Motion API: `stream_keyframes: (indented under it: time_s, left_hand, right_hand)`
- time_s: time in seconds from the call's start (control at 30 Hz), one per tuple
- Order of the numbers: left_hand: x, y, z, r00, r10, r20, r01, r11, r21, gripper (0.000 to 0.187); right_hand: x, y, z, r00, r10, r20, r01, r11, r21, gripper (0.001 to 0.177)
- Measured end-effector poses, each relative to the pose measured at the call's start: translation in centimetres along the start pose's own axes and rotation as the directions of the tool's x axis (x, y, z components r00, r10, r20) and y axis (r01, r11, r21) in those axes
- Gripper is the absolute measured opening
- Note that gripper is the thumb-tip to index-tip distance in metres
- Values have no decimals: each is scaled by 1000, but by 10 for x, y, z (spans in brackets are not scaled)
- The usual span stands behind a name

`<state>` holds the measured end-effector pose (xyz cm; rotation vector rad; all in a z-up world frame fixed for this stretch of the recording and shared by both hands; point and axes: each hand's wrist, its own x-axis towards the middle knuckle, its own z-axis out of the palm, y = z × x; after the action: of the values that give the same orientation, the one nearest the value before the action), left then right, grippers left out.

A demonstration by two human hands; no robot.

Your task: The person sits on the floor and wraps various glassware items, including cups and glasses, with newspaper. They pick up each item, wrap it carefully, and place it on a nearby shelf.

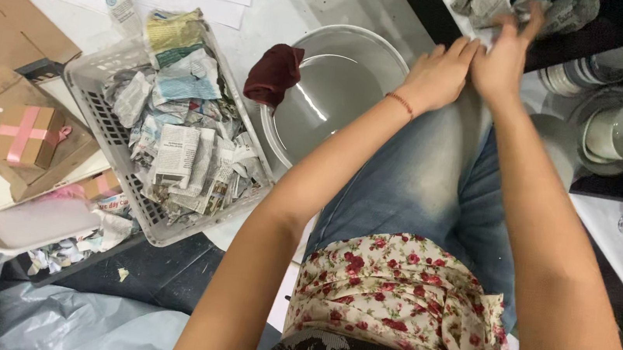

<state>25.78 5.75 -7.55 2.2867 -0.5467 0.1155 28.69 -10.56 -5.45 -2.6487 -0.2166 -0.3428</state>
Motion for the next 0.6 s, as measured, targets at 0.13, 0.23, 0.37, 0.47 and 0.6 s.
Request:
stream_keyframes:
  time_s: [0.13, 0.23, 0.37, 0.47, 0.6]
  left_hand:
    - [18, -7, 14, 997, -65, 32, 64, 997, 33, 69]
    - [22, -13, 14, 987, -130, 94, 133, 991, -33, 66]
    - [19, -14, 8, 977, -187, 101, 198, 973, -115, 67]
    - [12, -7, -3, 982, -186, 17, 187, 971, -153, 73]
    - [-5, 7, -34, 988, -108, -113, 81, 972, -222, 95]
  right_hand:
    - [27, 17, 9, 970, -198, -142, 187, 979, -86, 70]
    - [26, 29, 9, 995, -83, -53, 74, 985, -154, 61]
    - [14, 18, 3, 999, 19, -35, -29, 945, -326, 19]
    - [-11, -15, -12, 993, -46, -109, 11, 952, -306, 14]
    - [-56, -72, -54, 995, -30, -91, 14, 984, -178, 11]
